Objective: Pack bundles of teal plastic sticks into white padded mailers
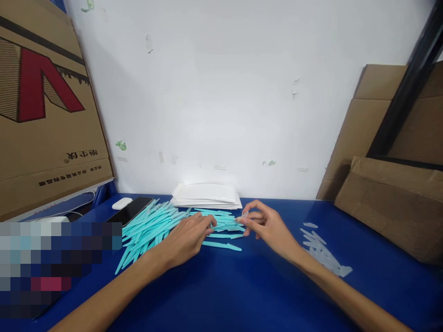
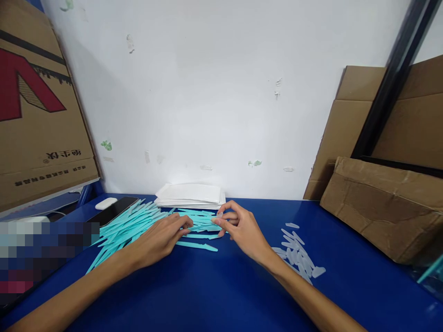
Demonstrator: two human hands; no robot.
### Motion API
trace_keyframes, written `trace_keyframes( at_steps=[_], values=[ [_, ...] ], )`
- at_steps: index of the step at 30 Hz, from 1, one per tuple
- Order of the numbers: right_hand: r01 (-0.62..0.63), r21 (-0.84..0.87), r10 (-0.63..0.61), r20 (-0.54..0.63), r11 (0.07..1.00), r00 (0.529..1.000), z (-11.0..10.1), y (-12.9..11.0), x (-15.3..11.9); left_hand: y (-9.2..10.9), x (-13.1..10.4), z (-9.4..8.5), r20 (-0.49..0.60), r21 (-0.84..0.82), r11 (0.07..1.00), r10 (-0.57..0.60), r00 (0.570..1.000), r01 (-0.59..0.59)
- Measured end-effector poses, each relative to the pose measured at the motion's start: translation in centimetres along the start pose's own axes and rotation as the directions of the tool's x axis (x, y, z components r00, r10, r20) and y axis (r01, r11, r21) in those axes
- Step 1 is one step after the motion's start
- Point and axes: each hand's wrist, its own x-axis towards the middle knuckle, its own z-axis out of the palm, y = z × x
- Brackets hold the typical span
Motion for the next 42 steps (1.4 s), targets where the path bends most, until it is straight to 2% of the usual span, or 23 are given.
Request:
trace_keyframes(
  at_steps=[16, 21, 27, 32, 37, 42],
  values=[
    [0.018, 0.014, -0.017, -0.077, 1.0, 0.997, -0.1, 0.3, 0.2, 0.3, 0.1, -0.1, -0.031, -0.051, 0.999, 0.015, 0.999, -0.016],
    [-0.014, 0.042, 0.015, -0.025, 0.999, 1.0, -0.1, -0.1, 0.1, 0.7, 0.2, -0.3, -0.052, -0.052, 0.999, 0.013, 0.999, -0.016],
    [-0.038, 0.017, 0.038, -0.001, 0.999, 0.999, -0.2, -0.1, 0.1, 0.5, 0.2, 0.0, -0.16, -0.055, 0.997, 0.044, 0.986, -0.054],
    [-0.047, -0.04, 0.047, -0.013, 0.998, 0.999, 0.4, 0.5, -0.1, 0.6, 0.2, 0.5, -0.278, -0.108, 0.983, 0.116, 0.953, -0.151],
    [-0.067, 0.007, 0.067, -0.029, 0.998, 0.997, 1.2, 0.0, -0.5, 0.8, 0.2, 0.4, -0.307, -0.145, 0.971, 0.14, 0.941, -0.191],
    [-0.074, 0.009, 0.074, -0.03, 0.997, 0.997, 1.3, -0.4, -0.8, 0.8, 0.1, 0.5, -0.325, -0.102, 0.971, 0.172, 0.93, -0.215]
  ],
)
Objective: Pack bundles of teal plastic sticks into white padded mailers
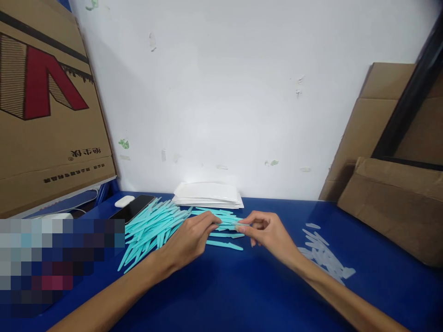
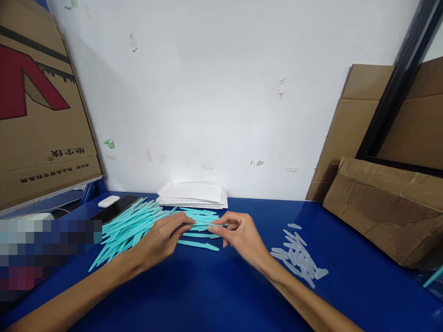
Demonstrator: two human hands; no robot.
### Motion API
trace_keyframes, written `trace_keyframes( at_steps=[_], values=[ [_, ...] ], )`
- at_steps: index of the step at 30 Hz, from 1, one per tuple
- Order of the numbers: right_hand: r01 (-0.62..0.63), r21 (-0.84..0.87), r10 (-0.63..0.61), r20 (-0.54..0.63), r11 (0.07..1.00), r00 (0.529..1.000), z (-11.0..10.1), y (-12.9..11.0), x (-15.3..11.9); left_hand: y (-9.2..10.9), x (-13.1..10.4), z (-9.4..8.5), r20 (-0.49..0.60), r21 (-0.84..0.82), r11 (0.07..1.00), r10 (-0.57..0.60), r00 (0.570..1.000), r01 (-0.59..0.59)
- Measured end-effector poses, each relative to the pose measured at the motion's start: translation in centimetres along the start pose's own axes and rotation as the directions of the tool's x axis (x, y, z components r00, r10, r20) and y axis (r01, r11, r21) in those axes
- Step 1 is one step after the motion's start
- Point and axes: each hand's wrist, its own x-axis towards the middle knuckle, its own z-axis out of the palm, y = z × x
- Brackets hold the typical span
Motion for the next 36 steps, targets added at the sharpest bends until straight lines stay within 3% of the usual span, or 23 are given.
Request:
trace_keyframes(
  at_steps=[6, 9, 11, 14, 17, 20, 24, 28, 31, 36],
  values=[
    [0.096, -0.137, -0.085, 0.082, 0.986, 0.993, -0.6, 0.4, 0.6, 0.2, 0.7, -0.3, 0.166, 0.272, 0.962, -0.048, 0.985, 0.001],
    [0.143, -0.263, -0.143, 0.019, 0.954, 0.99, -1.7, 0.5, 1.2, -0.1, 1.5, -2.1, 0.201, 0.543, 0.835, -0.225, 0.953, 0.082],
    [0.141, -0.324, -0.172, -0.069, 0.936, 0.983, -2.5, 0.6, 1.5, -0.8, 1.7, -3.9, 0.117, 0.667, 0.706, -0.414, 0.903, 0.237],
    [0.132, -0.387, -0.193, -0.123, 0.912, 0.973, -3.4, 0.9, 1.7, -2.3, 1.2, -6.3, -0.05, 0.705, 0.53, -0.624, 0.779, 0.47],
    [0.14, -0.499, -0.214, -0.092, 0.855, 0.973, -3.7, 1.2, 1.7, -3.7, 0.4, -7.6, -0.11, 0.72, 0.42, -0.717, 0.688, 0.552],
    [0.154, -0.614, -0.236, -0.055, 0.775, 0.97, -3.6, 1.5, 1.6, -4.5, -0.3, -7.7, -0.126, 0.726, 0.387, -0.738, 0.663, 0.568],
    [0.196, -0.681, -0.273, -0.007, 0.706, 0.962, -3.6, 1.6, 1.6, -4.5, -0.6, -7.2, -0.118, 0.72, 0.389, -0.748, 0.653, 0.575],
    [0.203, -0.707, -0.291, -0.004, 0.677, 0.957, -3.8, 1.5, 1.6, -3.7, 0.0, -6.9, -0.063, 0.765, 0.392, -0.743, 0.666, 0.511],
    [0.185, -0.716, -0.285, -0.02, 0.673, 0.958, -4.0, 1.5, 1.8, -3.0, 0.8, -6.7, -0.05, 0.781, 0.43, -0.679, 0.732, 0.453],
    [0.122, -0.7, -0.282, -0.118, 0.704, 0.952, -4.3, 1.9, 2.0, -2.0, 1.3, -5.2, -0.063, 0.691, 0.623, -0.454, 0.889, 0.367]
  ],
)
